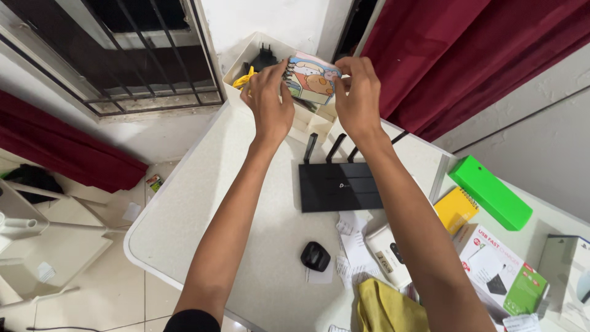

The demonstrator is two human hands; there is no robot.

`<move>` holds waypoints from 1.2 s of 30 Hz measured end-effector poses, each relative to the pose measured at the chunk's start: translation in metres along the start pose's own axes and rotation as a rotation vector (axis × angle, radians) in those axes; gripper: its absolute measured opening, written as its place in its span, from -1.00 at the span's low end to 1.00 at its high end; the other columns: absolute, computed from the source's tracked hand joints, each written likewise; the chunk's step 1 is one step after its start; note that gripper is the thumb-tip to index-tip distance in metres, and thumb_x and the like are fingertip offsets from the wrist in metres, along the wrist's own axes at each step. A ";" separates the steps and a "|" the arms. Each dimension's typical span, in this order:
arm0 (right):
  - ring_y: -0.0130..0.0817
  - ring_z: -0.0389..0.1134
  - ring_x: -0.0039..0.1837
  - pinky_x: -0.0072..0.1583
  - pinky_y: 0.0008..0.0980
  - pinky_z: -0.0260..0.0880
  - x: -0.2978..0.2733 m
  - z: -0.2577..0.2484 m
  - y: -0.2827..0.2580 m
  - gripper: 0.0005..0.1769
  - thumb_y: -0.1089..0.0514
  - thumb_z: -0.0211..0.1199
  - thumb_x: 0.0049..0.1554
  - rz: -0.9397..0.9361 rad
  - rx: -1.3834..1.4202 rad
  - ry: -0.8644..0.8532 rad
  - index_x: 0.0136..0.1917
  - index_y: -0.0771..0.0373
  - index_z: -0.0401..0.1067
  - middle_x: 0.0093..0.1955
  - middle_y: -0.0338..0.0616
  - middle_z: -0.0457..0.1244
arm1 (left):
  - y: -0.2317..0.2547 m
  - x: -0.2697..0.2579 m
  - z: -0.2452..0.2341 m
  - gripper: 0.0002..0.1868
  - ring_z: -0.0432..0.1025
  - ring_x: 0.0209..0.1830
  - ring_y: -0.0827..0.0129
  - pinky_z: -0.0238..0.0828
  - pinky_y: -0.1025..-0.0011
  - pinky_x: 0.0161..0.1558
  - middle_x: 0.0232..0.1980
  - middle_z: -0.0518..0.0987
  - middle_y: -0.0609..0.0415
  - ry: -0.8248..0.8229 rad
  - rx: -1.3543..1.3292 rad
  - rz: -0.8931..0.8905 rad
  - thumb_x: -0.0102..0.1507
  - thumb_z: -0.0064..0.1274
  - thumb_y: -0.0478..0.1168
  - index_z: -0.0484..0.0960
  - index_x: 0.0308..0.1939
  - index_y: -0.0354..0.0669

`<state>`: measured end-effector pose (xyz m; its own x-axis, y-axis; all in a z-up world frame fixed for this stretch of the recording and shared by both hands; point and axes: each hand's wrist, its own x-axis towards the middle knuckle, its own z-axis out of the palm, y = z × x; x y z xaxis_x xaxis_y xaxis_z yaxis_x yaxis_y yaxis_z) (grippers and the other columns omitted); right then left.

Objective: The person wipes the surface of a white table with a yellow cloth, then picks up various electronic accessories including cables, chargers, and a router. They place these items into a white plastic organizer box. The person also wipes a yellow notepad and a small notebook before placing them into the organizer.

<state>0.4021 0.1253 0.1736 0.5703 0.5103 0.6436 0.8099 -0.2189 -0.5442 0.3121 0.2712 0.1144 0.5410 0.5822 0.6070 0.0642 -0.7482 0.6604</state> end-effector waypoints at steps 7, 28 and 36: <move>-0.05 0.46 0.09 0.02 -0.33 0.53 0.006 0.024 0.039 -0.79 0.47 0.29 0.14 0.066 -0.040 -0.108 0.05 0.48 0.37 0.12 0.17 0.28 | -0.024 0.007 0.018 -0.47 0.21 0.37 0.11 -0.17 -0.05 0.30 0.24 0.52 0.11 -0.078 0.095 0.004 0.21 0.00 -0.50 0.60 0.26 -0.10; -0.15 0.49 -0.14 -0.13 -0.31 0.52 0.002 0.053 0.091 -0.84 0.43 0.39 0.04 0.187 -0.041 -0.176 -0.14 0.46 0.42 -0.17 0.13 0.37 | -0.027 -0.011 0.037 -0.49 0.18 0.35 0.00 -0.09 -0.20 0.38 0.24 0.44 -0.03 -0.211 0.410 0.194 0.19 0.07 -0.49 0.58 0.24 -0.21; -0.13 0.49 -0.15 -0.11 -0.26 0.50 0.001 0.056 0.094 -0.88 0.42 0.39 0.00 0.212 -0.082 -0.163 -0.17 0.46 0.49 -0.19 0.14 0.38 | -0.024 -0.012 0.044 -0.36 0.23 0.31 0.07 -0.07 -0.23 0.40 0.25 0.49 0.06 -0.330 0.458 0.254 0.14 0.03 -0.54 0.56 0.33 -0.13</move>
<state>0.4713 0.1515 0.0929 0.7043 0.5711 0.4215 0.6868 -0.3983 -0.6080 0.3405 0.2685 0.0716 0.8130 0.2936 0.5029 0.2131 -0.9537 0.2122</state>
